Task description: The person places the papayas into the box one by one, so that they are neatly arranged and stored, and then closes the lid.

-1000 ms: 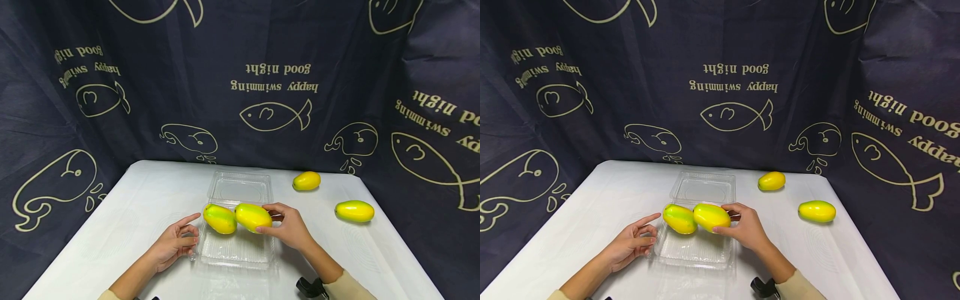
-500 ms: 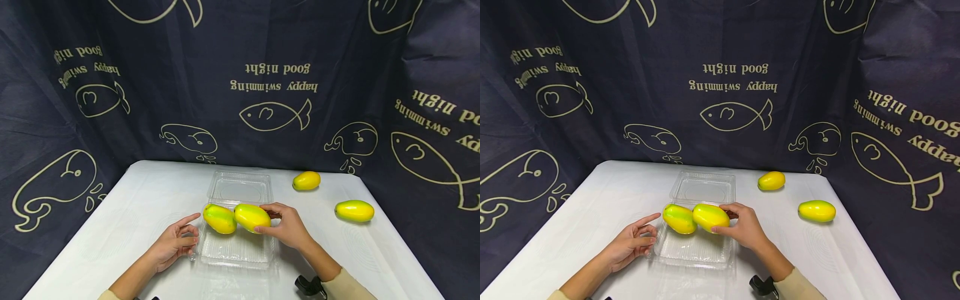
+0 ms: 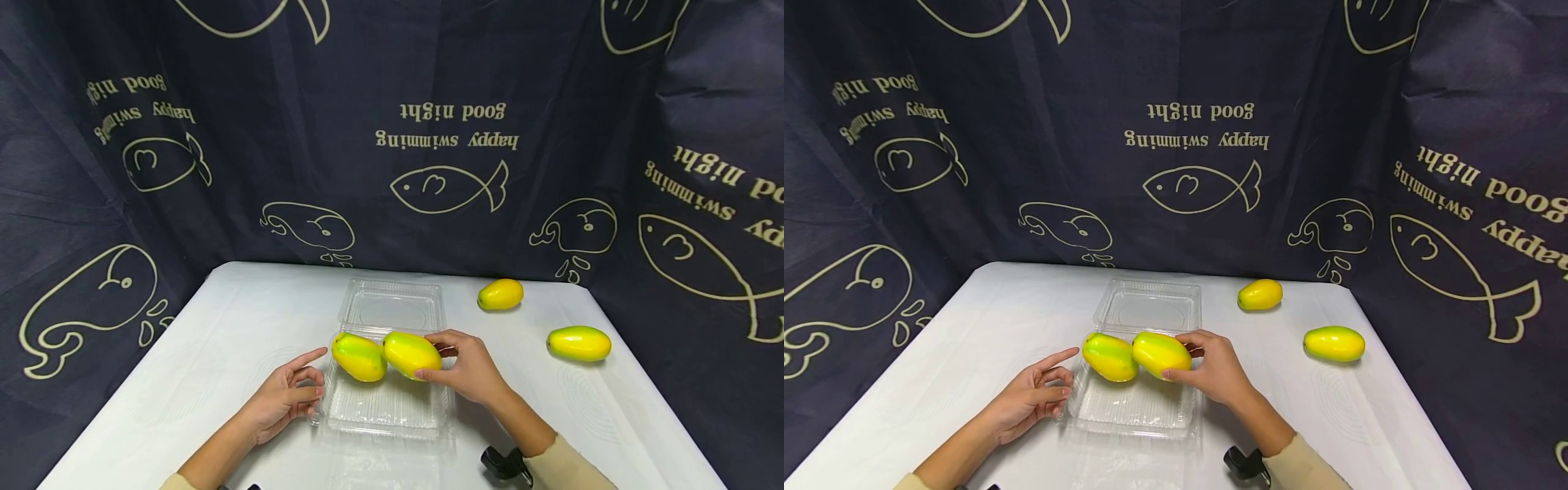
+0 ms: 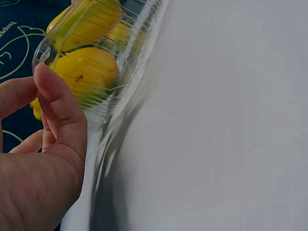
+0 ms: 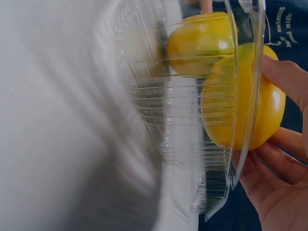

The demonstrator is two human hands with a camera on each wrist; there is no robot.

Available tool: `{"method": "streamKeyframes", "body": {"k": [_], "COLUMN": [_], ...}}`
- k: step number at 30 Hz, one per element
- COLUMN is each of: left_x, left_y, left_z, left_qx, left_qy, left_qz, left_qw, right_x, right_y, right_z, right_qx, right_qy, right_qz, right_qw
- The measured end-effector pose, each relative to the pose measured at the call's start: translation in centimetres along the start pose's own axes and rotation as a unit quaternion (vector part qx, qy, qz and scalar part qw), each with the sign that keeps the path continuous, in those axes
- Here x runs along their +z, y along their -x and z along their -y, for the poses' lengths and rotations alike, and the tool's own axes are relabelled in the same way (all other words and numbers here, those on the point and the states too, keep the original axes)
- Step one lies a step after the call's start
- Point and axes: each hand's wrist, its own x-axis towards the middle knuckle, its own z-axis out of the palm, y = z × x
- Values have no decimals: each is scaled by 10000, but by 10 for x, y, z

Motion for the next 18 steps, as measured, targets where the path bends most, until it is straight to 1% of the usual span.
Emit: {"method": "streamKeyframes", "body": {"k": [13, 18], "left_x": [0, 0], "left_y": [0, 1], "left_z": [0, 0], "left_qx": [-20, -8], "left_qy": [25, 33], "left_qz": [9, 19], "left_qw": [10000, 10000], "right_x": [0, 0], "right_y": [-2, -3], "right_z": [-1, -2], "right_qx": [-164, -141], "right_qy": [275, 418], "right_qz": [9, 30], "right_qw": [9995, 9990]}}
